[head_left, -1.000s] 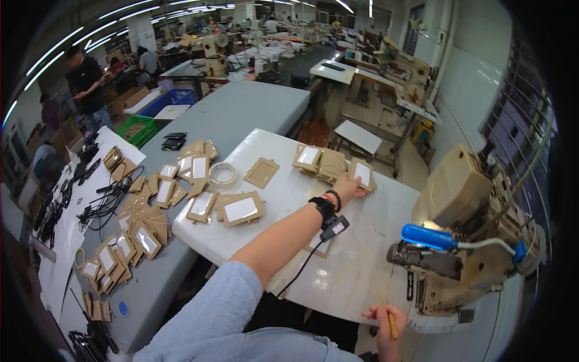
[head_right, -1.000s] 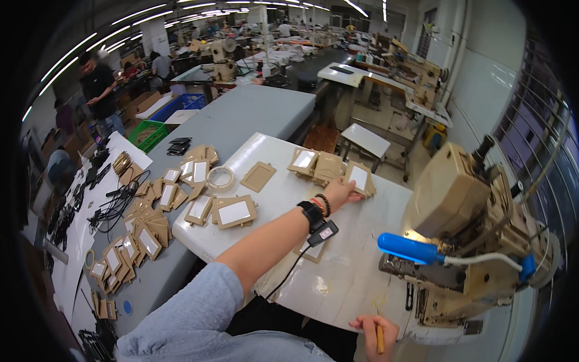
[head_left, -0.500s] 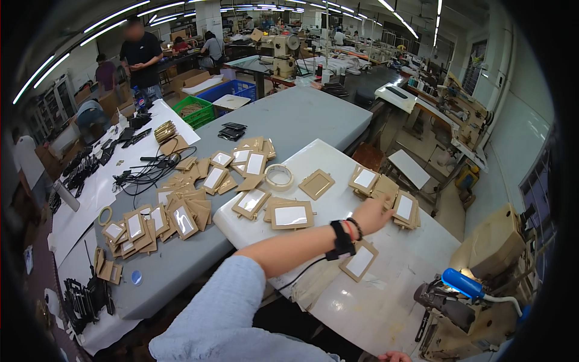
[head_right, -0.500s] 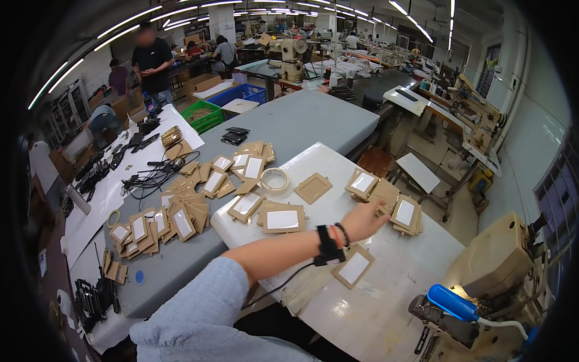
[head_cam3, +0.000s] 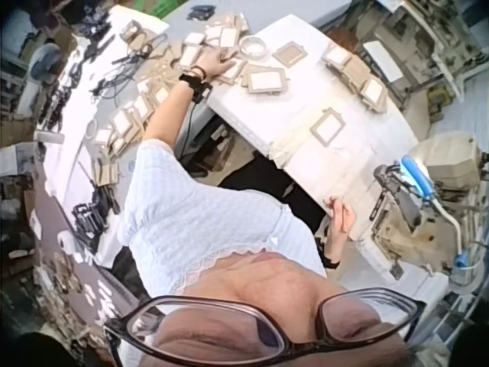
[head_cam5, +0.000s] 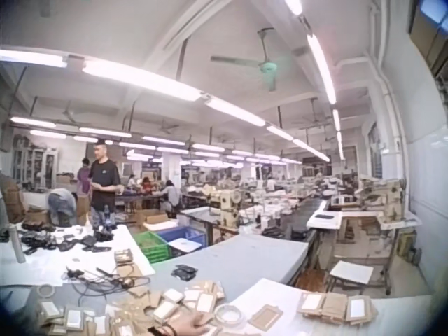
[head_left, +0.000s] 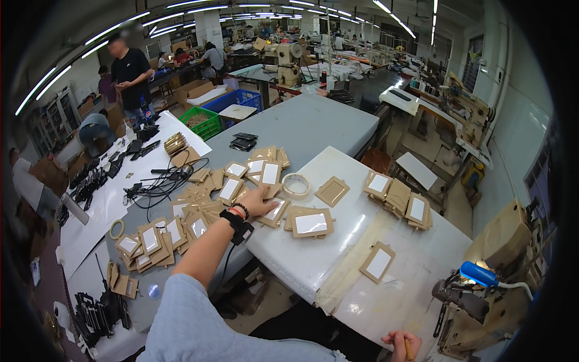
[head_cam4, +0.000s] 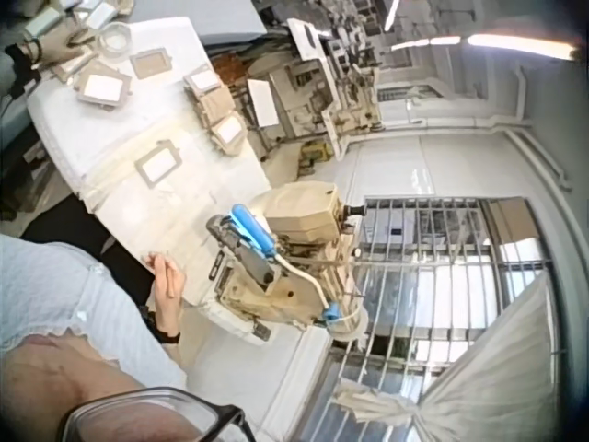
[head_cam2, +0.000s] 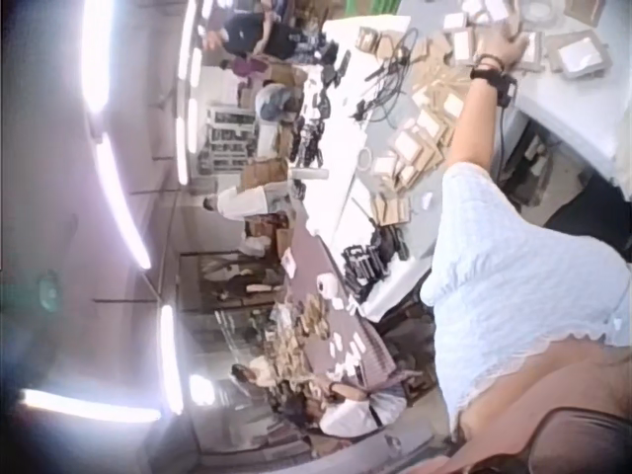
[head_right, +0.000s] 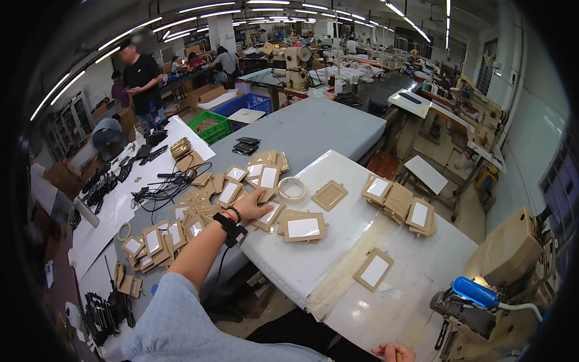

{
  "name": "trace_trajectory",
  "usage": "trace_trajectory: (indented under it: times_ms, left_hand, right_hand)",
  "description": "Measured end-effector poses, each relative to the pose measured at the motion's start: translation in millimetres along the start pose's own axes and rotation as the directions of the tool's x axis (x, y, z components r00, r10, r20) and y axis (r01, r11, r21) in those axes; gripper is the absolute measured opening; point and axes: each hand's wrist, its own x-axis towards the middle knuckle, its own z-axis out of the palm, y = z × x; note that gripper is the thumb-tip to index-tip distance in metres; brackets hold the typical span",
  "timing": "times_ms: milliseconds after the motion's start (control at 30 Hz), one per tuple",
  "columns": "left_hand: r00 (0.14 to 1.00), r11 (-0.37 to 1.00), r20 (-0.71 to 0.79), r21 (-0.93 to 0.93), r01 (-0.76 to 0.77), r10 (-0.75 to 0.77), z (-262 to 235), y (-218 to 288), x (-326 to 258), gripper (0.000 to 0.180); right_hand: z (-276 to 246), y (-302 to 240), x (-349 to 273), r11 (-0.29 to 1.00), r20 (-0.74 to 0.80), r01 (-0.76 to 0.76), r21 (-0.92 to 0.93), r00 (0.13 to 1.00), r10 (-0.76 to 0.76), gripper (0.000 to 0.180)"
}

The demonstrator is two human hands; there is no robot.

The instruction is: The person uses a wooden-handled tool to press and secure the edges of a white insert into a cardboard frame. They handle multiple frames, flipping them to inspect the back and then placing them into a stack on the table.

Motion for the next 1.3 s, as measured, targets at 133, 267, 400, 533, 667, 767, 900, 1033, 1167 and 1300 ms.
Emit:
trace_trajectory:
  times_ms: [133, 267, 400, 533, 667, 767, 900, 1033, 1167, 1300]
  left_hand:
    - [0.962, 0.986, -0.230, -0.104, 0.127, -0.148, -6.6, -8.0, 2.2, 0.042]
    - [0.870, 0.896, -0.392, -0.429, 0.114, -0.298, -46.4, 17.6, -10.1, 0.039]
    - [0.966, 0.083, 0.154, -0.981, 0.174, -0.210, -69.9, 69.6, -49.2, 0.044]
    - [0.887, -0.181, 0.424, -0.873, 0.454, 0.183, -52.5, 144.0, -109.9, 0.047]
    - [0.765, -0.221, 0.547, -0.745, 0.630, 0.339, -3.3, 188.7, -146.7, 0.048]
    - [0.779, -0.050, 0.556, -0.804, 0.593, 0.288, 29.7, 211.8, -147.7, 0.044]
    - [0.920, 0.505, 0.388, -0.807, 0.307, 0.062, 72.5, 210.6, -112.0, 0.038]
    - [0.980, 0.657, 0.200, -0.739, 0.148, 0.005, 94.3, 203.7, -80.9, 0.034]
    - [0.981, 0.903, -0.158, -0.396, -0.166, 0.112, 108.6, 183.8, -68.7, 0.042]
    - [0.955, 0.956, -0.235, -0.186, -0.229, 0.183, 94.0, 210.5, -92.8, 0.046]
  right_hand:
    - [23.0, -12.7, 8.0, 1.000, 0.082, -0.021, 0.009, 0.996, 0.021, 0.035]
    - [21.3, -2.3, 5.2, 1.000, 0.072, -0.022, -0.018, 0.997, 0.023, 0.036]
    - [16.1, -0.6, 7.2, 1.000, 0.007, 0.011, -0.009, 1.000, -0.011, 0.032]
    - [28.1, -1.8, 21.0, 0.993, 0.023, 0.047, 0.104, 0.999, -0.049, 0.027]
    - [45.0, -14.8, 31.8, 0.981, 0.050, 0.070, 0.182, 0.996, -0.080, 0.020]
    - [43.4, -5.0, 48.5, 0.983, 0.080, 0.171, -0.060, 0.983, -0.166, 0.015]
    - [25.2, 11.5, 86.5, 0.405, 0.185, 0.458, -0.791, 0.811, -0.556, 0.010]
    - [7.7, 41.6, 117.2, 0.254, 0.214, 0.375, -0.892, 0.843, -0.494, 0.014]
    - [11.1, 42.7, 135.6, 0.232, 0.218, 0.375, -0.898, 0.835, -0.505, 0.025]
    - [-7.3, 40.3, 123.8, 0.370, 0.146, 0.264, -0.891, 0.937, -0.317, 0.037]
